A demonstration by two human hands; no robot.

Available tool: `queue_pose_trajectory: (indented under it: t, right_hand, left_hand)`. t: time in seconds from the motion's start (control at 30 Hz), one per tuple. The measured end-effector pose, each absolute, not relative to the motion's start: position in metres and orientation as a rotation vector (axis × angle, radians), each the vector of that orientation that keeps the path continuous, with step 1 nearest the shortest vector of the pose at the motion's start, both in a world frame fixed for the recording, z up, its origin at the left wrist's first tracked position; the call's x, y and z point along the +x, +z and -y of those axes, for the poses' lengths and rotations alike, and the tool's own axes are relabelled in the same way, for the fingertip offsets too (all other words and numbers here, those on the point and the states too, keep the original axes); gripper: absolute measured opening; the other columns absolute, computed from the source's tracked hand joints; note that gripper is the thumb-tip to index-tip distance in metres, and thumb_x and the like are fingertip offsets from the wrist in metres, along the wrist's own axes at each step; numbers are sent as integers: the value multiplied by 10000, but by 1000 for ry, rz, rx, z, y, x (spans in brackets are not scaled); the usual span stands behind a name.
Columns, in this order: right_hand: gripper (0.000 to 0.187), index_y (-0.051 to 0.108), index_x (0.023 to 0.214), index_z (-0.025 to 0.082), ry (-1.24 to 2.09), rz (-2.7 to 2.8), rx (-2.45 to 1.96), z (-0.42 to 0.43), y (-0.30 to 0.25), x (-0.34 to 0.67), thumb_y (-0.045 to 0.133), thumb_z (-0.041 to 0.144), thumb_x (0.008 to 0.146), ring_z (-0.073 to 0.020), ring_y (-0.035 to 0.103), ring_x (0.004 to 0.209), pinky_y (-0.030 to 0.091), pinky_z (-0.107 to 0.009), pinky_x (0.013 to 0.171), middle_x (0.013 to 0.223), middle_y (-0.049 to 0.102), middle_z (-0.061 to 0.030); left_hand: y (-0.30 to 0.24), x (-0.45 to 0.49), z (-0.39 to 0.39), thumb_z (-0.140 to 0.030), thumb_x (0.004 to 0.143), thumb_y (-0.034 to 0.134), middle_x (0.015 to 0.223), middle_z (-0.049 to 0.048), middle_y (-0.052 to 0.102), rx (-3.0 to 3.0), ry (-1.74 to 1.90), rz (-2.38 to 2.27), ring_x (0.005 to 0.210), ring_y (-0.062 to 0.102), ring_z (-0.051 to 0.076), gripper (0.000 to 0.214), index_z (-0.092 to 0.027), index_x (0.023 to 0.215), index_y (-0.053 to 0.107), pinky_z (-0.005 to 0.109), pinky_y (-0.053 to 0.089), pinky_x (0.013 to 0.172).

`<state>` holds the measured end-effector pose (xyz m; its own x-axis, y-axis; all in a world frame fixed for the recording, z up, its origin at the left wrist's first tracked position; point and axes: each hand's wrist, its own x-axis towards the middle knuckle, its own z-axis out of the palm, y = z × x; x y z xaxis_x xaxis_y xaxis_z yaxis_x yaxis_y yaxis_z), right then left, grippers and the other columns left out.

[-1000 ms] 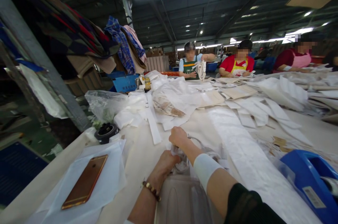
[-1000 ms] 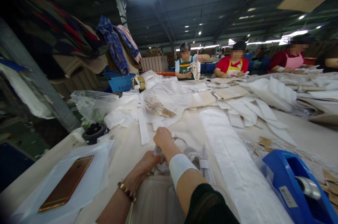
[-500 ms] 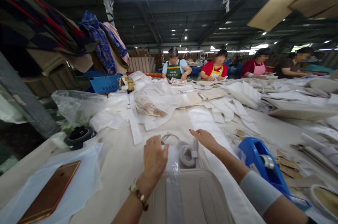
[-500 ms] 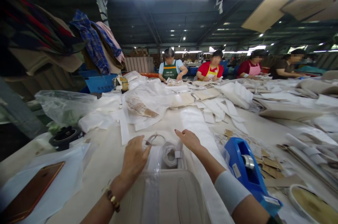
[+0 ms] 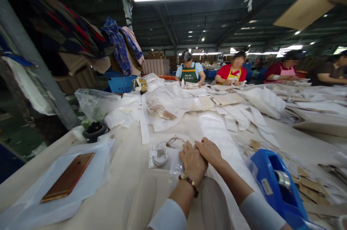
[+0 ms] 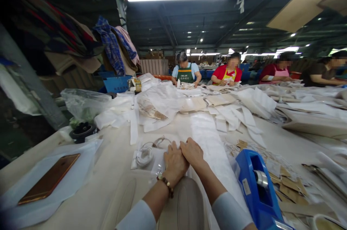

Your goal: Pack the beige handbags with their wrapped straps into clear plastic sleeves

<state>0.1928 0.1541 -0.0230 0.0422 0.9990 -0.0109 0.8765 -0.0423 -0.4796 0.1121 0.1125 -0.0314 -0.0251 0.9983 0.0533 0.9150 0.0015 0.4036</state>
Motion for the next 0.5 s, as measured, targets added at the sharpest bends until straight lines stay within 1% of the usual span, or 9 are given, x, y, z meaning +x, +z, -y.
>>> queue_pose_trajectory:
  t: [0.1,0.2,0.37,0.5]
  right_hand:
    - [240,609,992,146,504,1894,-2006,-157,-32,192,527,357,914,-171,617,911,507,-389,823,1002,641,-48]
    - [234,605,1019,153,509,1881,-2019,-163,-39,193,533,348,912,-171,614,916,512,-385,816,1034,633,-52]
    - [254,589,1077,162,535,1860,-2019,-172,-44,194,537,346,910,-181,607,944,514,-394,823,1092,616,-63]
    - [265,580,1101,165,550,1805,-2041,-171,-41,190,542,342,908,-180,609,939,520,-391,812,1108,609,-66]
  left_hand:
    - [-35,114,-112,-268,864,443,1427,252,350,2052,450,-2017,1286,332,420,489,-77,1313,473,540,332,984]
    - [-40,115,-112,-233,865,422,1422,283,340,2094,419,-2019,1294,326,412,482,-8,1286,486,495,340,993]
    - [-47,113,-113,-232,829,479,1429,278,335,2168,364,-2028,1305,320,404,519,9,1289,477,471,338,1009]
    - [-50,114,-109,-180,842,442,1416,284,351,2239,330,-2035,1289,352,398,475,8,1275,493,459,356,994]
